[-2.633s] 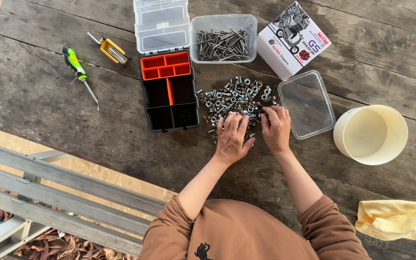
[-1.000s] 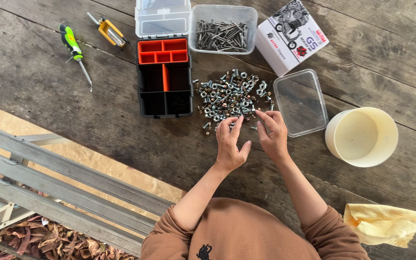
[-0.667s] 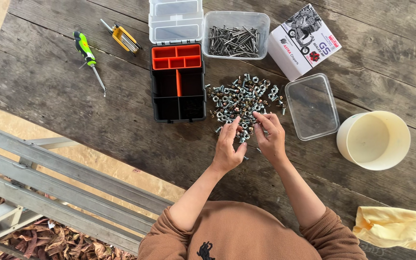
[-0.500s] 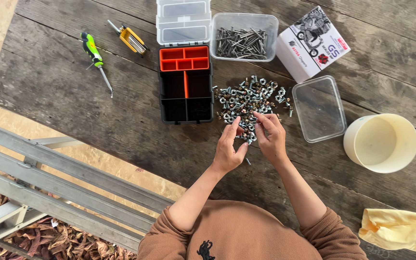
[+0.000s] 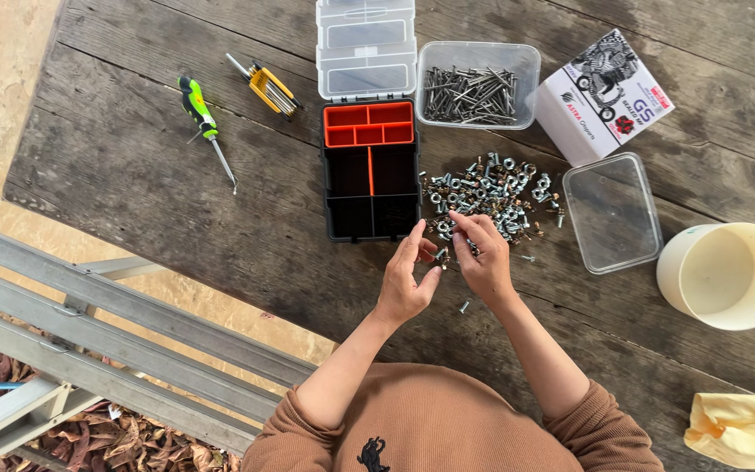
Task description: The person sorts various nuts and bolts from a large pile on a wooden table, picking them up by hand and placing them into the compartments of a plastic organizer box.
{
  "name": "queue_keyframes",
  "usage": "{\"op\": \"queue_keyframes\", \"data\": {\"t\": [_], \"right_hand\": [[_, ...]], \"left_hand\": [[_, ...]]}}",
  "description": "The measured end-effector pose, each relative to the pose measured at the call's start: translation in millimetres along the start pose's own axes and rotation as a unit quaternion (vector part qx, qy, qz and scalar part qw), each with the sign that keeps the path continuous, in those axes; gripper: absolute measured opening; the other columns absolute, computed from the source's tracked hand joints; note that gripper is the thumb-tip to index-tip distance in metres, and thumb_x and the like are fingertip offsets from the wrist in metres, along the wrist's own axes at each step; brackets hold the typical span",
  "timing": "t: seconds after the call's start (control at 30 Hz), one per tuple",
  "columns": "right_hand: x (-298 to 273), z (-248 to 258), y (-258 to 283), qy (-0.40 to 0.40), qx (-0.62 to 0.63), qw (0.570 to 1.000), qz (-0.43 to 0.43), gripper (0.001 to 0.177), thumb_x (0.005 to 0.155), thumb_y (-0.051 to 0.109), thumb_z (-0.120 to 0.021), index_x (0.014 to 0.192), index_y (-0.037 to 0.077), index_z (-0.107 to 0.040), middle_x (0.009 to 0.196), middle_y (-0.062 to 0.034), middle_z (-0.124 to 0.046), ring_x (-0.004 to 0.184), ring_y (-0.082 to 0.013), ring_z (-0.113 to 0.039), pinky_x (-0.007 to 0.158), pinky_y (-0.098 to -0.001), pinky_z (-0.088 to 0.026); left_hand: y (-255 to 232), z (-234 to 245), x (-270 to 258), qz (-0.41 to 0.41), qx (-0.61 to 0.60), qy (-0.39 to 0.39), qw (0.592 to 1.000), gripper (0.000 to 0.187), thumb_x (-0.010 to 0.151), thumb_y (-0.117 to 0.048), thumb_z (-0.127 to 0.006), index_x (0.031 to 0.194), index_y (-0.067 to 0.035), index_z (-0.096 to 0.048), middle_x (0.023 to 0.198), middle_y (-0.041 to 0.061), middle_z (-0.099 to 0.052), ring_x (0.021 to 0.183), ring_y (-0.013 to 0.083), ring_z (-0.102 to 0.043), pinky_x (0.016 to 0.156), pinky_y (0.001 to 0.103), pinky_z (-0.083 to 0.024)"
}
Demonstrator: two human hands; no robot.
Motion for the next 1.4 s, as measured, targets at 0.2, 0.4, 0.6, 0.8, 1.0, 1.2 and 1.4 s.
{"op": "queue_keyframes", "data": {"t": [0.2, 0.4, 0.6, 0.8, 1.0, 1.2, 1.4], "right_hand": [[8, -24, 7, 0.006, -0.015, 1.000, -0.003, 0.034, 0.097, -0.001, -0.065, 0.130, 0.009, -0.070, 0.103, -0.0046, -0.067, 0.085, -0.0134, -0.065, 0.067, -0.0259, -0.051], [14, -43, 8, 0.021, -0.014, 0.999, -0.031, 0.034, 0.096, -0.001, -0.066, 0.128, 0.009, -0.071, 0.103, -0.0049, -0.066, 0.077, -0.0124, -0.062, 0.063, -0.0257, -0.049], [18, -57, 14, 0.028, -0.011, 0.999, -0.014, 0.035, 0.097, -0.001, -0.066, 0.130, 0.009, -0.071, 0.104, -0.0046, -0.066, 0.081, -0.0124, -0.062, 0.066, -0.0257, -0.050], [20, -62, 21, 0.018, -0.032, 0.999, -0.008, 0.034, 0.096, -0.001, -0.066, 0.128, 0.008, -0.071, 0.105, -0.0047, -0.064, 0.079, -0.0129, -0.059, 0.063, -0.0269, -0.048], [20, -65, 22, 0.003, -0.044, 0.999, -0.016, 0.033, 0.095, 0.000, -0.067, 0.126, 0.009, -0.072, 0.103, -0.0047, -0.062, 0.077, -0.0138, -0.055, 0.061, -0.0281, -0.045], [19, -64, 22, -0.023, -0.083, 0.996, -0.004, 0.031, 0.095, 0.001, -0.068, 0.125, 0.008, -0.073, 0.101, -0.0053, -0.061, 0.082, -0.0163, -0.055, 0.064, -0.0292, -0.045], [16, -53, 17, -0.045, -0.073, 0.996, -0.025, 0.027, 0.095, 0.000, -0.068, 0.121, 0.007, -0.074, 0.101, -0.0060, -0.061, 0.081, -0.0161, -0.056, 0.064, -0.0290, -0.046]], "left_hand": [[12, 24, 0, 0.006, -0.010, 0.000, 1.000, 0.081, 0.088, -0.003, -0.069, 0.160, -0.001, -0.033, 0.112, 0.009, -0.066, 0.100, 0.0196, -0.067, 0.094, 0.034, -0.054], [20, 44, 2, 0.021, -0.005, 0.000, 1.000, 0.080, 0.088, -0.003, -0.068, 0.159, -0.001, -0.033, 0.107, 0.010, -0.070, 0.098, 0.0204, -0.069, 0.094, 0.035, -0.056], [26, 56, 6, 0.024, -0.025, 0.016, 0.999, 0.079, 0.091, -0.003, -0.065, 0.160, 0.001, -0.029, 0.101, 0.010, -0.072, 0.093, 0.0200, -0.072, 0.092, 0.034, -0.058], [31, 64, 9, 0.034, -0.041, 0.039, 0.998, 0.078, 0.091, -0.003, -0.063, 0.160, 0.001, -0.027, 0.099, 0.011, -0.074, 0.090, 0.0202, -0.074, 0.087, 0.033, -0.061], [30, 68, 12, 0.025, -0.039, 0.056, 0.997, 0.078, 0.092, -0.003, -0.063, 0.160, 0.002, -0.026, 0.098, 0.012, -0.074, 0.090, 0.0201, -0.074, 0.087, 0.032, -0.060], [35, 70, 14, 0.053, -0.034, 0.078, 0.995, 0.079, 0.091, -0.005, -0.063, 0.160, 0.002, -0.026, 0.096, 0.010, -0.074, 0.084, 0.0176, -0.073, 0.077, 0.030, -0.059], [25, 67, 15, 0.035, -0.034, 0.089, 0.995, 0.073, 0.091, -0.006, -0.064, 0.157, 0.001, -0.033, 0.098, 0.010, -0.074, 0.086, 0.0169, -0.074, 0.078, 0.029, -0.060]]}}
Point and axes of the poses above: each hand's wrist, its own x-axis towards the middle knuckle, its own z-axis out of the back of the hand, y = z × x, the point moved 10 cm from there along x, towards the middle knuckle
